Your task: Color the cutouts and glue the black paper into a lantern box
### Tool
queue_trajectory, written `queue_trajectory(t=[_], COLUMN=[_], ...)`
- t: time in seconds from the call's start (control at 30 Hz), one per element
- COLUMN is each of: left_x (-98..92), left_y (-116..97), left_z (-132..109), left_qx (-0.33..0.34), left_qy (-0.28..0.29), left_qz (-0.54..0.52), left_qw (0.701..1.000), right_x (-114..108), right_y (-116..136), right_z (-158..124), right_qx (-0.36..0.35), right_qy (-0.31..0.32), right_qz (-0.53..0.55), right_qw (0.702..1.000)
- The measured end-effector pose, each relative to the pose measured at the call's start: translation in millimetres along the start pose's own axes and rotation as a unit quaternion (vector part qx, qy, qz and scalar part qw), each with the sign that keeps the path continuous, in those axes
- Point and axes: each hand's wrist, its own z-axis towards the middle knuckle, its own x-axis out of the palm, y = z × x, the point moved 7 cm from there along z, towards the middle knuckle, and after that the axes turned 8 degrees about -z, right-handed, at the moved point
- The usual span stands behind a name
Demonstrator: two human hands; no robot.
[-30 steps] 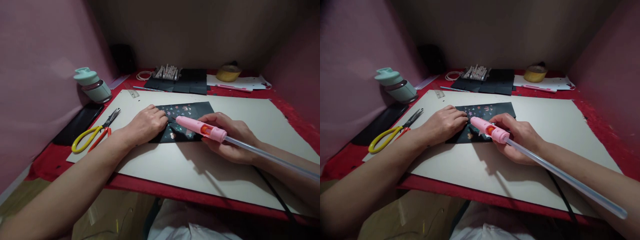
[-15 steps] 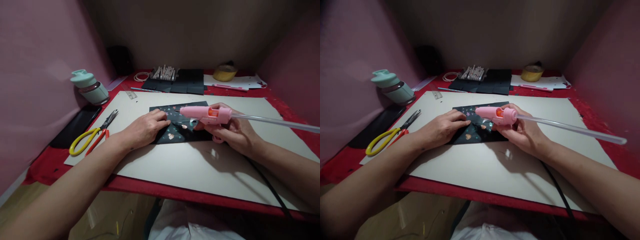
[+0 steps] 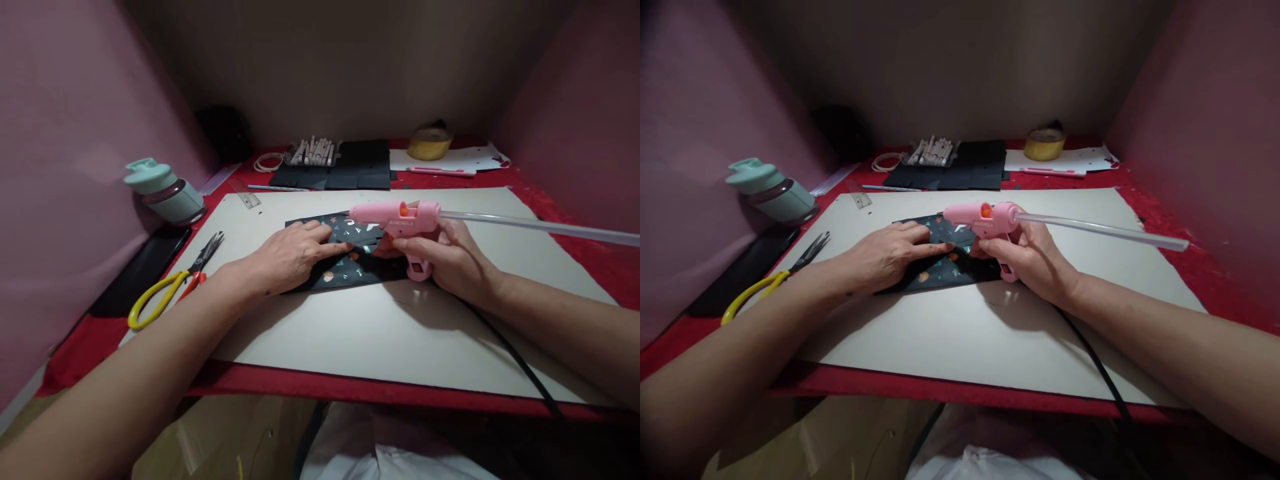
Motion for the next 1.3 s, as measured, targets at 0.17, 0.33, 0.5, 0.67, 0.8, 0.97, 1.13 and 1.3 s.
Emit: queue_trajectory(t=[0.17, 0.33, 0.5, 0.67, 0.8, 0.97, 1.13, 1.3], left_x=[-3.8, -2.7, 0.6, -5.3, -7.6, -7.7, -4.2, -6.1], left_y=[-6, -3, 12, 8, -3, -6, 6, 18], left_z=[12, 13, 4, 11, 24, 27, 11, -13], left_qx=[-0.056, -0.070, -0.042, -0.040, -0.070, -0.093, -0.060, -0.019], left_qy=[0.074, 0.051, 0.011, 0.022, 0.061, 0.071, 0.021, -0.028], left_qz=[0.020, -0.036, -0.144, -0.084, 0.003, -0.002, -0.106, -0.175], left_qw=[0.995, 0.996, 0.989, 0.995, 0.996, 0.993, 0.992, 0.984], right_x=[-1, -1, -2, -2, -2, -2, 0, -1], right_y=[-4, -4, -4, -5, -2, -1, 1, 0], right_z=[1, 3, 4, 4, 4, 4, 3, 2], right_qx=[0.005, 0.006, 0.005, 0.013, 0.015, 0.018, 0.000, 0.003], right_qy=[-0.009, 0.004, 0.004, 0.001, -0.001, -0.004, 0.007, 0.010], right_qz=[0.040, 0.029, 0.017, 0.015, 0.019, 0.024, 0.019, 0.013], right_qw=[0.999, 1.000, 1.000, 1.000, 1.000, 1.000, 1.000, 1.000])
